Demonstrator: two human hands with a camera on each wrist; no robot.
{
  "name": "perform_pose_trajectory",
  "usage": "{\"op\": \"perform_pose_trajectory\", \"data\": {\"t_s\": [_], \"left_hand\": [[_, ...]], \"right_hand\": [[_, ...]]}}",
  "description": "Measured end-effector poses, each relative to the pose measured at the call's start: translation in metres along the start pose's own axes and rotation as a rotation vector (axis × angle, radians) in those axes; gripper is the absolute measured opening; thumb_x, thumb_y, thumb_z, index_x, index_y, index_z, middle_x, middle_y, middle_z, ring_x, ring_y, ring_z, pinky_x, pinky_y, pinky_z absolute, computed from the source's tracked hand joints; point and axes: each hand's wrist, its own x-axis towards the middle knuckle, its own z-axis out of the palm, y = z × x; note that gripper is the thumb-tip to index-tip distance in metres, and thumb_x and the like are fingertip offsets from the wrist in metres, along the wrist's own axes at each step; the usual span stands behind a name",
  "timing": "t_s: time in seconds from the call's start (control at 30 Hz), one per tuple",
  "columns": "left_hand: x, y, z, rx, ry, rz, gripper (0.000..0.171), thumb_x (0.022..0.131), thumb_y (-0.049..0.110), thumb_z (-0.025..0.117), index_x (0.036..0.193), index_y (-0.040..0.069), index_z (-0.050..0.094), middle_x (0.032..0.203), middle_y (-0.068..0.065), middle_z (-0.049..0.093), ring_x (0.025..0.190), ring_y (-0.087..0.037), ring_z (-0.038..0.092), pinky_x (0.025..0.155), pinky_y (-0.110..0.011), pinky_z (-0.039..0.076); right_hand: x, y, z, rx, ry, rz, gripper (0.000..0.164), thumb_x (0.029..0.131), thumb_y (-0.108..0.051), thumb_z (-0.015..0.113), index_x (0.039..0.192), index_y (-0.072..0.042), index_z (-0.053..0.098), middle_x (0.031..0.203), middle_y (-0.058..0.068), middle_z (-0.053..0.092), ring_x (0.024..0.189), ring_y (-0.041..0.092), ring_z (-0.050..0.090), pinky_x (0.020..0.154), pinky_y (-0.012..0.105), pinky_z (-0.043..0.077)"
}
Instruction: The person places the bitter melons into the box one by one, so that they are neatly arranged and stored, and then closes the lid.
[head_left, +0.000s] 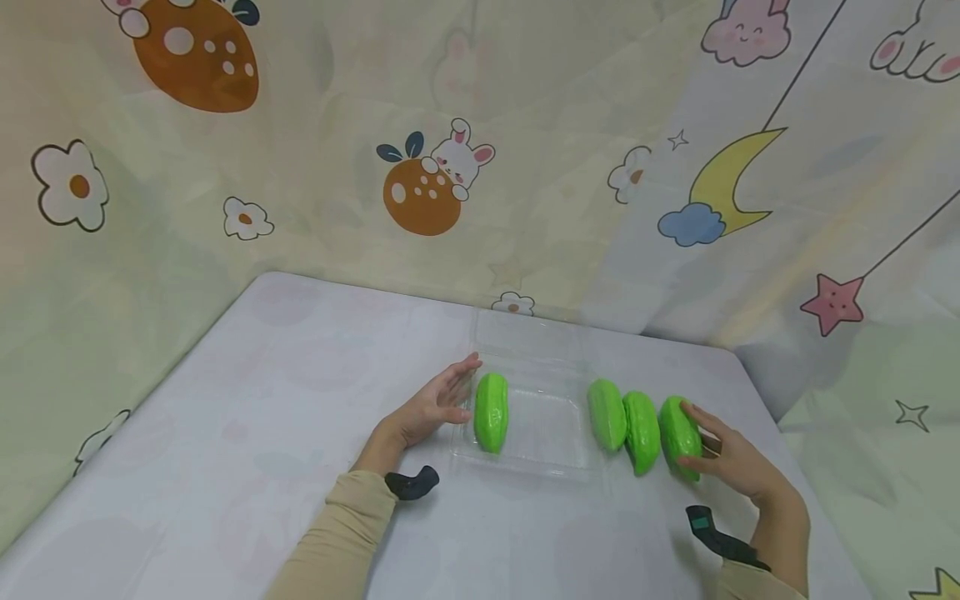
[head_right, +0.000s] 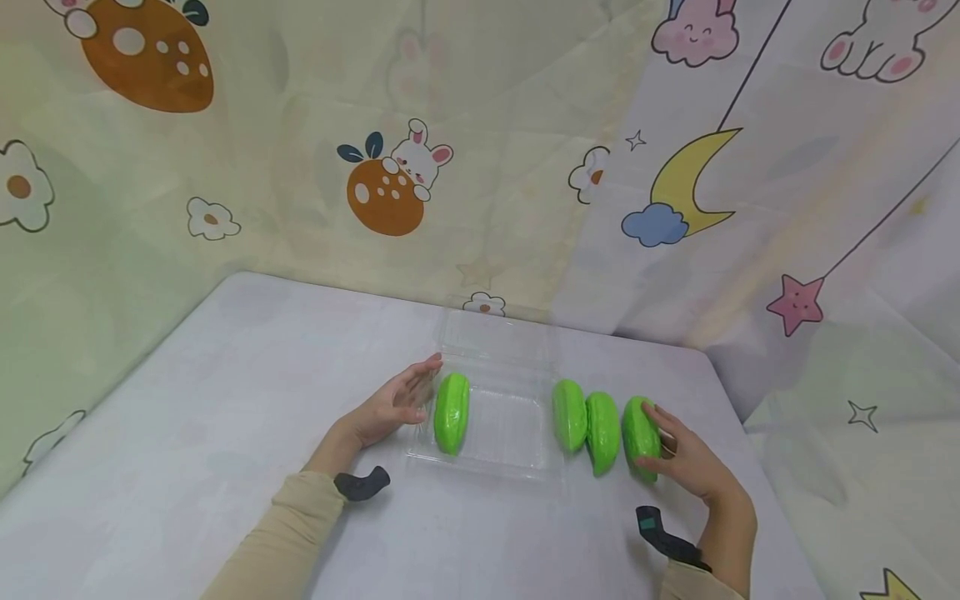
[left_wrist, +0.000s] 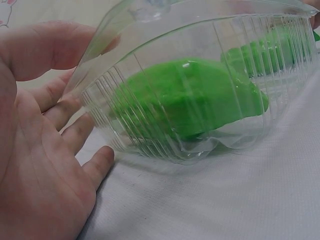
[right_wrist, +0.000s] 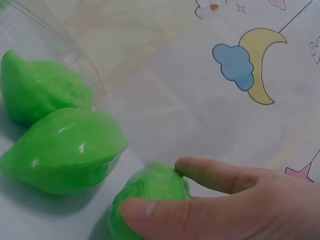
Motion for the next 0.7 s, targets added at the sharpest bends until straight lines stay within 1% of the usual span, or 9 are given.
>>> {"op": "perform_pose_trajectory", "data": {"t_s": [0.2,0.5,0.7], "left_hand": [[0.000,0.000,0.000,-0.002,0.003,0.004,0.086,0.076,0.006,0.068,0.149,0.016,0.024,0.161,0.006,0.005,0.149,-0.014,0.000,0.122,-0.038,0.005],[-0.001,0.000,0.001,0.006,0.009,0.002,0.084,0.077,0.002,0.065,0.149,0.016,0.025,0.161,0.008,0.005,0.149,-0.012,0.001,0.122,-0.037,0.005],[0.000,0.000,-0.001,0.006,0.001,0.008,0.084,0.076,0.004,0.066,0.149,0.015,0.024,0.162,0.005,0.004,0.149,-0.015,-0.001,0.122,-0.039,0.005]], "right_hand": [[-0.001,-0.002,-0.002,0.008,0.005,-0.009,0.097,0.082,-0.026,0.073,0.154,-0.014,0.010,0.156,0.029,0.006,0.129,0.063,0.022,0.100,0.064,0.038],[-0.002,-0.009,-0.003,-0.004,0.019,0.005,0.097,0.082,-0.027,0.073,0.154,-0.014,0.008,0.156,0.029,0.004,0.129,0.063,0.023,0.101,0.065,0.035],[-0.003,-0.015,-0.006,-0.023,0.031,-0.009,0.096,0.083,-0.026,0.072,0.154,-0.014,0.008,0.156,0.028,0.005,0.129,0.063,0.024,0.100,0.065,0.037]]}}
